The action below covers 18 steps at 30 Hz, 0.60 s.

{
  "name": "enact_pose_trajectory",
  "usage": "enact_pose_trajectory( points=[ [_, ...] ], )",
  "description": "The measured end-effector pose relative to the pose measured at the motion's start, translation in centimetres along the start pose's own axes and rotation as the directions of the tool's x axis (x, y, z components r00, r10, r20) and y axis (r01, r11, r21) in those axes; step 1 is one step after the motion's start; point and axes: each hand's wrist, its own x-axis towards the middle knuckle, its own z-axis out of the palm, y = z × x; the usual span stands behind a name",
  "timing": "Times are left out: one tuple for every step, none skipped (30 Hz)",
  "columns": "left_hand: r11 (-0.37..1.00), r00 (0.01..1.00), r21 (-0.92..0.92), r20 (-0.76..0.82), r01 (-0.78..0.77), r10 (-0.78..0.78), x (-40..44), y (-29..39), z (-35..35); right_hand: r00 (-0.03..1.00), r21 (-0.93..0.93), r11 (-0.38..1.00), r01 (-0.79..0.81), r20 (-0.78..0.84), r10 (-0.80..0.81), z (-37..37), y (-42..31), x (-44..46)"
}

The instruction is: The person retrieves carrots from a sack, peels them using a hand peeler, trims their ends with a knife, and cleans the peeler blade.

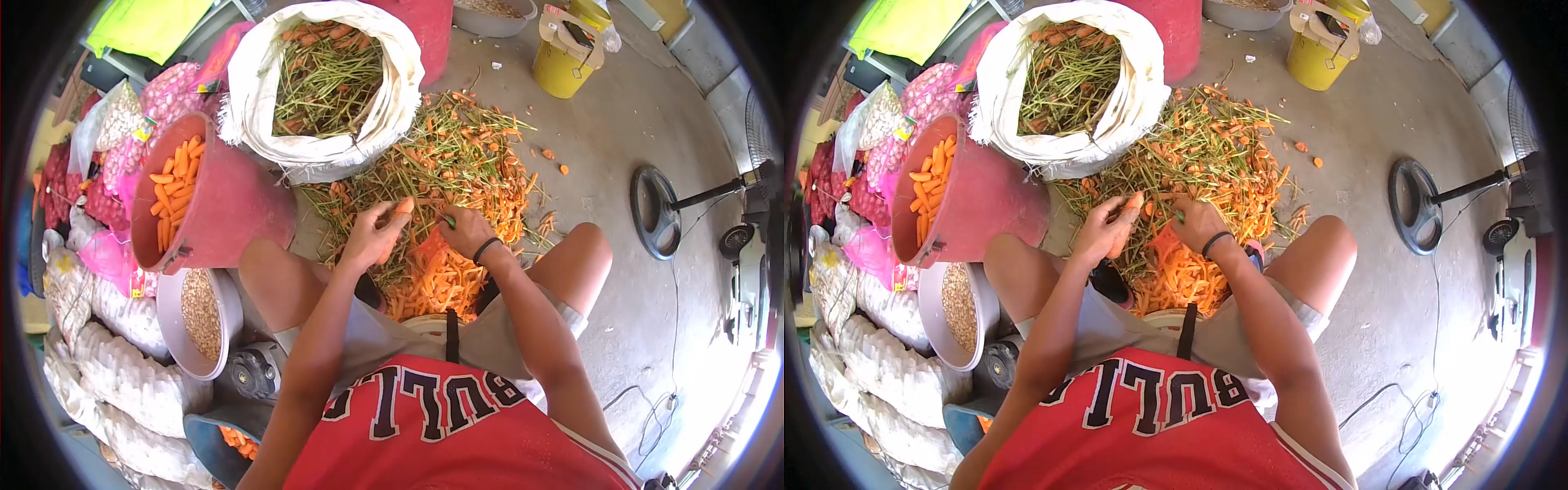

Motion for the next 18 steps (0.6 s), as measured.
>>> enact_pose_trajectory(
  points=[
    [1.000, 0.999, 0.005, -0.021, -0.024, 0.024, -0.3, 0.2, 0.2, 0.999, 0.037, 0.999, 0.031, -0.042, -0.030, 0.3, -0.5, -0.2],
    [0.999, 0.998, 0.018, -0.042, -0.036, 0.037, -0.3, -0.2, 0.4, 0.996, 0.035, 0.997, 0.071, -0.056, -0.069, 0.6, -0.8, -0.1],
    [0.998, 0.997, 0.031, -0.066, -0.047, 0.049, -0.4, -0.5, 0.7, 0.992, 0.031, 0.993, 0.112, -0.067, -0.109, 1.0, -1.0, -0.1],
    [0.997, 0.994, 0.045, -0.091, -0.057, 0.061, -0.5, -0.9, 0.8, 0.986, 0.029, 0.988, 0.153, -0.077, -0.151, 1.5, -1.3, 0.0],
    [0.991, 0.990, 0.099, -0.103, -0.091, 0.101, -0.5, -1.2, 1.0, 0.983, 0.012, 0.986, 0.167, -0.078, -0.166, 1.9, -1.5, 0.2],
    [0.981, 0.984, 0.154, -0.113, -0.121, 0.139, -0.7, -1.0, 1.1, 0.980, -0.004, 0.984, 0.181, -0.079, -0.180, 2.2, -1.7, 0.3],
    [0.966, 0.977, 0.210, -0.121, -0.151, 0.178, -0.9, -0.7, 1.2, 0.978, -0.020, 0.981, 0.194, -0.080, -0.195, 2.5, -1.9, 0.5],
    [0.963, 0.973, 0.209, -0.118, -0.172, 0.200, -1.4, -0.5, 1.1, 0.990, -0.056, 0.989, 0.137, -0.024, -0.139, 2.8, -1.7, 0.8],
    [0.974, 0.975, 0.149, -0.122, -0.169, 0.188, -1.5, -1.1, 1.0, 0.996, -0.095, 0.992, 0.081, 0.030, -0.079, 3.3, -1.1, 1.3],
    [0.981, 0.976, 0.090, -0.121, -0.169, 0.179, -1.4, -1.8, 1.0, 0.997, -0.138, 0.990, 0.025, 0.076, -0.015, 3.9, -0.1, 1.9],
    [0.984, 0.977, 0.034, -0.115, -0.175, 0.178, -1.1, -2.3, 1.0, 0.974, -0.249, 0.968, -0.043, 0.204, 0.096, 4.0, 1.2, 2.5],
    [0.988, 0.982, -0.005, -0.116, -0.153, 0.152, -0.8, -1.8, 0.8, 0.927, -0.359, 0.928, -0.097, 0.306, 0.215, 4.2, 3.3, 3.3],
    [0.991, 0.986, -0.038, -0.113, -0.126, 0.121, -0.7, -1.6, 0.4, 0.856, -0.461, 0.877, -0.138, 0.390, 0.340, 4.1, 3.8, 3.7],
    [0.993, 0.990, -0.081, -0.121, -0.088, 0.078, -1.0, -1.6, 0.0, 0.864, -0.417, 0.897, -0.149, 0.386, 0.324, 4.5, 4.1, 3.8],
    [0.995, 0.992, 0.050, -0.097, 0.083, -0.078, -1.3, -2.4, -0.4, 0.867, -0.385, 0.911, -0.148, 0.393, 0.307, 4.3, 3.9, 3.6],
    [0.955, 0.969, 0.171, -0.094, 0.242, -0.229, -1.1, -4.0, -0.8, 0.872, -0.362, 0.921, -0.142, 0.395, 0.289, 3.8, 3.8, 3.7],
    [0.876, 0.922, 0.288, -0.103, 0.388, -0.374, -0.8, -5.8, -1.2, 0.896, -0.342, 0.932, -0.118, 0.368, 0.248, 3.2, 3.8, 3.5],
    [0.793, 0.966, 0.559, -0.056, 0.241, -0.254, -1.0, -6.6, -1.6, 0.918, -0.319, 0.943, -0.095, 0.339, 0.207, 2.8, 4.1, 3.2]
  ],
)
